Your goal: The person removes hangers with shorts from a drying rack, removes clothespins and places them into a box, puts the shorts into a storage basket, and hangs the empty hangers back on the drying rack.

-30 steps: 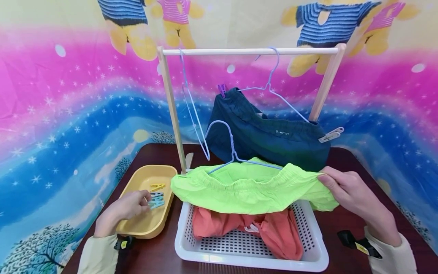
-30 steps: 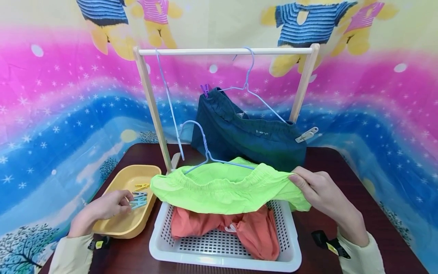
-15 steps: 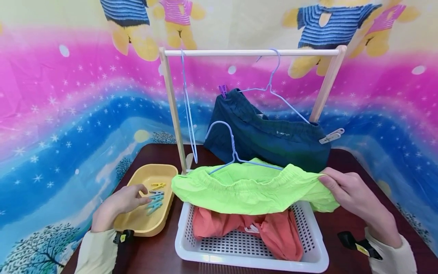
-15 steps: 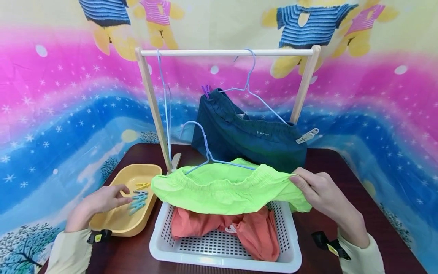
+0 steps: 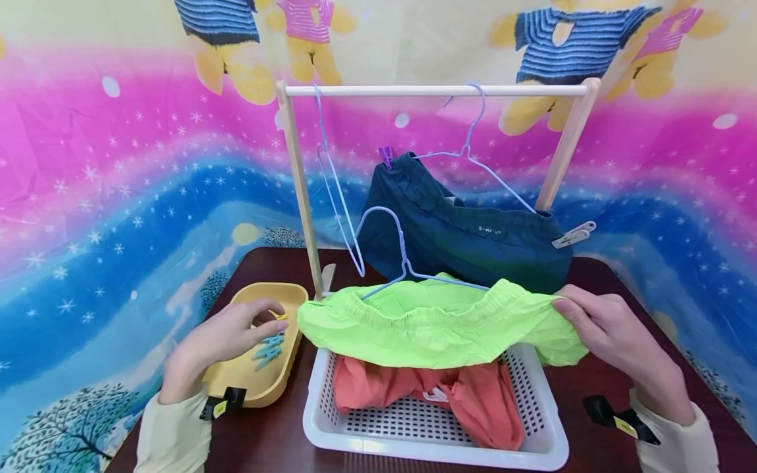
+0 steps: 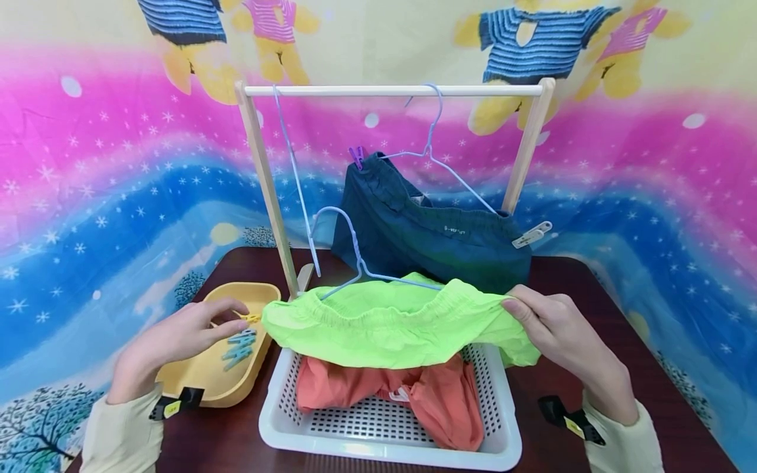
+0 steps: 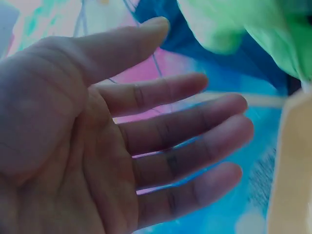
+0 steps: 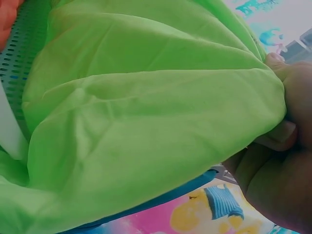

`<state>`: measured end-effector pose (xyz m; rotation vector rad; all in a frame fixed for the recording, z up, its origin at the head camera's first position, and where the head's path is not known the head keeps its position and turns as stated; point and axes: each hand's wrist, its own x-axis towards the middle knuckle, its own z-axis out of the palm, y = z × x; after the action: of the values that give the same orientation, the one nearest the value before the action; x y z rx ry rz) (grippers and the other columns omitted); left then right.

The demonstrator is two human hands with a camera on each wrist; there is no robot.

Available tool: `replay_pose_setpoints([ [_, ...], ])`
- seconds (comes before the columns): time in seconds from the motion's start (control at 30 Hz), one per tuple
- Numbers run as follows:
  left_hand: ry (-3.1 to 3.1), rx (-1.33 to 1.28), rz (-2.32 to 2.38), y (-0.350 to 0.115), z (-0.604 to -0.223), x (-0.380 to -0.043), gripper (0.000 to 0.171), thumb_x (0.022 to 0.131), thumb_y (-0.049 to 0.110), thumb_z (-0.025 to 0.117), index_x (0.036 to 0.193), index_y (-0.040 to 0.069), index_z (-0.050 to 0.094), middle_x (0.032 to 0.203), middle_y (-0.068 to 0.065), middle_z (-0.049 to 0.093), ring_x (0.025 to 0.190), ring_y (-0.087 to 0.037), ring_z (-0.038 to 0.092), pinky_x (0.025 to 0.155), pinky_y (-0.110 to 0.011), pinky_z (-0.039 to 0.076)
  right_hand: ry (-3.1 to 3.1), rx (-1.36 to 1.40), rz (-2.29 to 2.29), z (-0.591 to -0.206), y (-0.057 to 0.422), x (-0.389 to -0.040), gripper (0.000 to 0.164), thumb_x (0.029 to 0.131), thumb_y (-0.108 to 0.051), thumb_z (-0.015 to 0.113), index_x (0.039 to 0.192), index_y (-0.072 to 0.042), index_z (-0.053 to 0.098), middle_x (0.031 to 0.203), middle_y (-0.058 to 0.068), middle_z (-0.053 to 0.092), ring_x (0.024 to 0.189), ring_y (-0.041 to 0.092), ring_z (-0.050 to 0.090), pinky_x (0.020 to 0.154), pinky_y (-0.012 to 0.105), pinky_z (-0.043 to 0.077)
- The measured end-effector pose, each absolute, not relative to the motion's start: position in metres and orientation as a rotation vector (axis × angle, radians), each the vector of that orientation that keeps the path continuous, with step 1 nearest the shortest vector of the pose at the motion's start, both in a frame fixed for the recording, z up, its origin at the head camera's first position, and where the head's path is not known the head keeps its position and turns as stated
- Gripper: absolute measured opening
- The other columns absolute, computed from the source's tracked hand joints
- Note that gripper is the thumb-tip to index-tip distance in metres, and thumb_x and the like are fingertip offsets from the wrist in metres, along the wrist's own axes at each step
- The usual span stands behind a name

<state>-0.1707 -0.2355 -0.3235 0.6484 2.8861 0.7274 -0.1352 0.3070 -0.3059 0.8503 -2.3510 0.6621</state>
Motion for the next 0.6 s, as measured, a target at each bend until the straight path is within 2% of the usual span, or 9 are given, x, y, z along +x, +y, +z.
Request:
replay_pose_setpoints([
  [0.3, 2.979, 0.843, 0.777, -0.192, -0.307, -0.162, 0.037, 0.097, 0.039, 0.060, 0.122, 0.012, 0.064, 0.115, 0.000, 0.069, 0.106, -0.018, 0.066, 0.088, -0.041, 0.055, -2.339, 0.856, 0.689, -0.303, 0.307, -0.135, 0.025, 0.093, 0.006, 0.057, 0.088, -0.019, 0.058, 0.066, -0.017, 0.038, 0.057, -0.005, 0.039, 0.052, 0.014, 0.033],
  [0.6, 2.945, 0.873, 0.765, -0.162, -0.301, -0.172, 0.046, 0.096, 0.043, 0.060, 0.128, 0.010, 0.061, 0.124, -0.006, 0.067, 0.112, -0.023, 0.063, 0.095, -0.046, 0.052, -2.327, 0.825, 0.717, -0.306, 0.308, -0.135, 0.024, 0.093, 0.006, 0.058, 0.088, -0.018, 0.059, 0.065, -0.014, 0.039, 0.057, -0.004, 0.039, 0.052, 0.015, 0.032],
])
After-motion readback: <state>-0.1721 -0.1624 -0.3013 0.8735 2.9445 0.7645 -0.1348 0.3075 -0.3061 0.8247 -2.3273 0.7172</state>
